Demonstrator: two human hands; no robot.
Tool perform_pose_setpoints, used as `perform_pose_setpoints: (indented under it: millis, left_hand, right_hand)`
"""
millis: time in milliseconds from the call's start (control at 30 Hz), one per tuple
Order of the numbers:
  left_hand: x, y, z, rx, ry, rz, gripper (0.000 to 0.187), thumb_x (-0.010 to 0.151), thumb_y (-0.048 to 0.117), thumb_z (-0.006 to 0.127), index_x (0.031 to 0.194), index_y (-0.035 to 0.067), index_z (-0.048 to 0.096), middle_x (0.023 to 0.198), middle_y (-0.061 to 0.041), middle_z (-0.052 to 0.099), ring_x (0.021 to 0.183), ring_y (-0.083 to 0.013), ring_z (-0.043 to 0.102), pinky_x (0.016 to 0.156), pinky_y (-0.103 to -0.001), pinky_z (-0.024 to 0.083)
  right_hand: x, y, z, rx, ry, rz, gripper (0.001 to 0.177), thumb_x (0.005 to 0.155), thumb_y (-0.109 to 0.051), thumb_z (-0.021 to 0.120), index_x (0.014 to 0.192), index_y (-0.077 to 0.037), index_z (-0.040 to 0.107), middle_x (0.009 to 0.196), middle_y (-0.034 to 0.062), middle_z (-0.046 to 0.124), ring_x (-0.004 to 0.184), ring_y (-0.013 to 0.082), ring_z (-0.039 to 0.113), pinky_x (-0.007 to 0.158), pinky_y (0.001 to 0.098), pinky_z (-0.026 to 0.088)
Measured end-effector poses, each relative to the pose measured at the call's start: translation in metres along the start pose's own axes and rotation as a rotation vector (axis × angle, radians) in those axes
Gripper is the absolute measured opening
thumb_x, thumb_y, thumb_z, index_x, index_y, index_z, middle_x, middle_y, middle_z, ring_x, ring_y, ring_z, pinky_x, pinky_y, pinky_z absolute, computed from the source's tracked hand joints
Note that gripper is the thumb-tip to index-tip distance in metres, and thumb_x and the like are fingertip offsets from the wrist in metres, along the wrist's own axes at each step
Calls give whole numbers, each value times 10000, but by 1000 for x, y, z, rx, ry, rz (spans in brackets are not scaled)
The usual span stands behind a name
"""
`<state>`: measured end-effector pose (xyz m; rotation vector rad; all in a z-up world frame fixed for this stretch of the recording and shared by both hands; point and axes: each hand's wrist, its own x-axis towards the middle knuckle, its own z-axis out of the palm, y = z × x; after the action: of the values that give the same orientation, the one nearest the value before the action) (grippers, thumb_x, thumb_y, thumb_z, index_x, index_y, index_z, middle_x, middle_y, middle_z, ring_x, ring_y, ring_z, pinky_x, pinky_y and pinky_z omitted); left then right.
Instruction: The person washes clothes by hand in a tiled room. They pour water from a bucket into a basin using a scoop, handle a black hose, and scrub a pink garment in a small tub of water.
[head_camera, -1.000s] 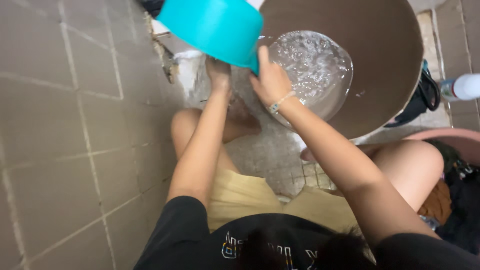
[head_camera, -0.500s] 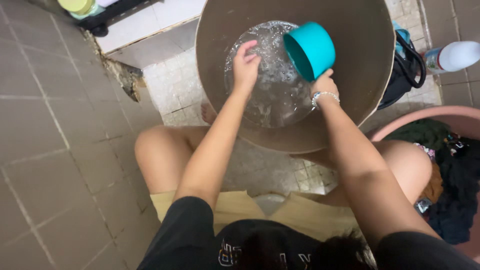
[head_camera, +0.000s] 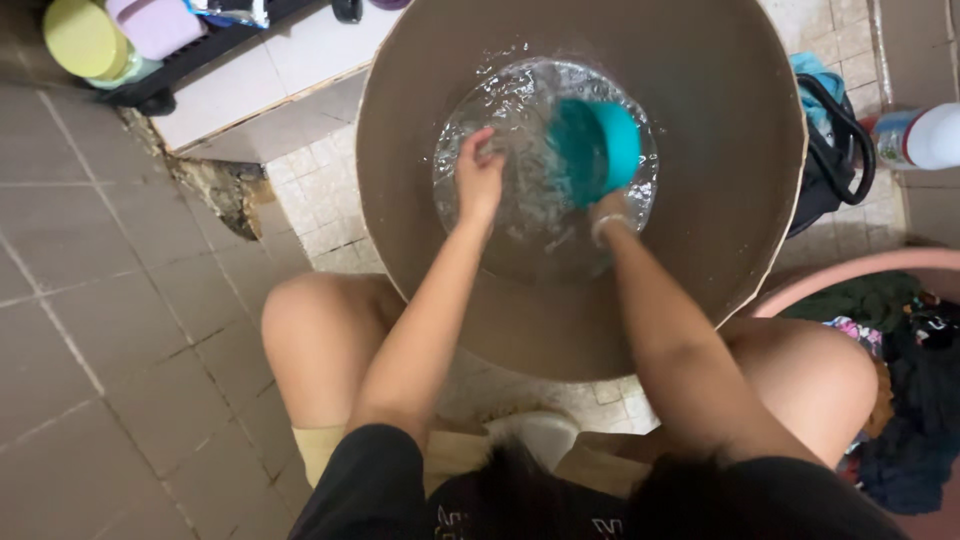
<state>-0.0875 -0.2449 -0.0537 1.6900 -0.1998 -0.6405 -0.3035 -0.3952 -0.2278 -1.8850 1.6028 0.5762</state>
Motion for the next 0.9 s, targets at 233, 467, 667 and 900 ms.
perform_pose_setpoints:
  millis: [233,467,667,900]
  left_hand:
    - [-7,2,2,-28,14,-138,486,859,-13,636,1333,89,610,1323,-125,645,1065,-191,653,899,-309,531]
    - [-13,39,-20,-12,34,-60,481,852,16,649,1326,93,615,1284,-104,681,1043,-193,677,905,-333,554]
    - [-41,100,-66,240,208,309,438,845,32,706,1273,117,670,1245,-97,644,1051,-223,644,937,-359,550]
    - [-67,118,-153,-16,341,387,406,883,29,644,1285,81,632,1307,-87,568,1134,-210,613,909,-352,594]
  right_hand:
    - [-59,-26,11,745,-299,179,302,991,-273,647,1091,-13,530,827,173,577,619,282,530,568,468,461]
    - [-105,-53,-48,1023,-806,68,281,976,-289,678,902,-87,499,626,43,512,413,146,406,405,354,375]
    - [-205,-101,-124,940,-883,-182,277,980,-280,671,880,-98,488,616,31,500,410,111,402,389,322,361]
    - [-338,-147,-183,944,-859,-393,259,988,-254,642,873,-88,480,607,35,506,398,123,436,367,330,401]
